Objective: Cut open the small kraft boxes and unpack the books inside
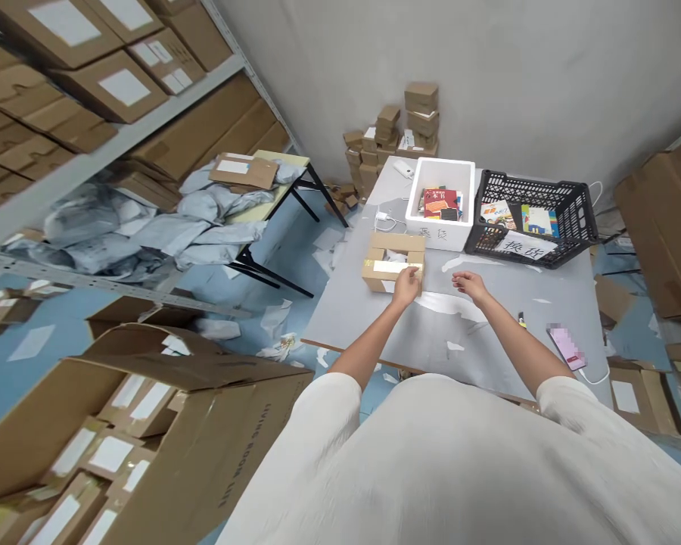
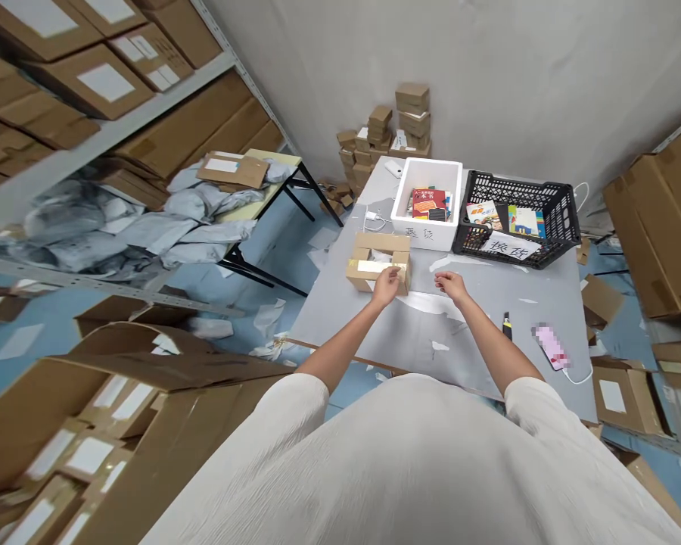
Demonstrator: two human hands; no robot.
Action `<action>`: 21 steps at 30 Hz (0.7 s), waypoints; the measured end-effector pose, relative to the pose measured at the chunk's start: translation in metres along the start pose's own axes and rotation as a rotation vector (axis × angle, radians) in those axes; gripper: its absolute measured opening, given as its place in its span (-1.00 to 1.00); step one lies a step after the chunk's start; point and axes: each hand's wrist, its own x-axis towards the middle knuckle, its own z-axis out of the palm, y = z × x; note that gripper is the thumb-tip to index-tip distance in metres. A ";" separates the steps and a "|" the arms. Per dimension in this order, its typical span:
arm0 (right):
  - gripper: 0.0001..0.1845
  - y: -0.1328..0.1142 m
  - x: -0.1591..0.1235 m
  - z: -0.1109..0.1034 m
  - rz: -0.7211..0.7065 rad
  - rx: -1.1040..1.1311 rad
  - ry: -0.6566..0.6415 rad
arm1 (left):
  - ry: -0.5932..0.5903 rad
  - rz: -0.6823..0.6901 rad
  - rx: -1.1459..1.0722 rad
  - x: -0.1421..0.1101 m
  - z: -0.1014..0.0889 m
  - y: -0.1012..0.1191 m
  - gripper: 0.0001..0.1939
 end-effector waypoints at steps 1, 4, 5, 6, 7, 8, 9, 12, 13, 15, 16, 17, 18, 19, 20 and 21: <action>-0.86 0.001 -0.004 0.010 0.001 -0.002 -0.002 | 0.004 0.000 0.011 -0.001 -0.013 -0.006 -0.59; -0.84 0.007 -0.012 0.038 0.005 -0.011 -0.006 | 0.032 0.009 0.073 -0.002 -0.051 -0.023 -0.57; -0.83 0.009 -0.014 0.047 0.007 -0.018 -0.012 | 0.061 0.009 0.109 -0.003 -0.062 -0.029 -0.57; -0.81 0.012 -0.016 0.055 0.008 -0.026 -0.019 | 0.101 0.004 0.149 -0.003 -0.072 -0.034 -0.57; -0.79 0.014 -0.018 0.064 0.007 -0.037 -0.026 | 0.148 -0.007 0.188 -0.003 -0.081 -0.040 -0.57; -0.75 0.016 -0.021 0.071 0.001 -0.050 -0.032 | 0.190 -0.023 0.220 -0.002 -0.089 -0.045 -0.56; -0.71 0.019 -0.023 0.079 -0.008 -0.062 -0.036 | 0.223 -0.042 0.239 -0.002 -0.096 -0.050 -0.55; -0.55 0.024 -0.028 0.099 -0.051 -0.083 -0.035 | 0.242 -0.112 0.219 0.003 -0.113 -0.063 -0.50; -0.50 0.024 -0.030 0.105 -0.062 -0.083 -0.035 | 0.228 -0.143 0.195 0.004 -0.116 -0.067 -0.49; -0.42 0.025 -0.032 0.115 -0.072 -0.078 -0.034 | 0.186 -0.197 0.133 0.008 -0.121 -0.071 -0.45; -0.38 0.025 -0.032 0.119 -0.070 -0.075 -0.028 | 0.167 -0.211 0.103 0.009 -0.122 -0.073 -0.42; -0.34 0.025 -0.032 0.122 -0.063 -0.071 -0.018 | 0.156 -0.216 0.079 0.011 -0.123 -0.075 -0.40; -0.31 0.025 -0.032 0.124 -0.052 -0.069 -0.004 | 0.155 -0.216 0.063 0.012 -0.123 -0.076 -0.38; -0.29 0.024 -0.033 0.125 -0.038 -0.068 0.012 | 0.164 -0.215 0.055 0.013 -0.124 -0.078 -0.37; -0.30 0.024 -0.033 0.126 -0.024 -0.071 0.025 | 0.175 -0.212 0.050 0.014 -0.125 -0.080 -0.36; -0.32 0.024 -0.033 0.126 -0.015 -0.079 0.031 | 0.180 -0.202 0.041 0.014 -0.126 -0.082 -0.36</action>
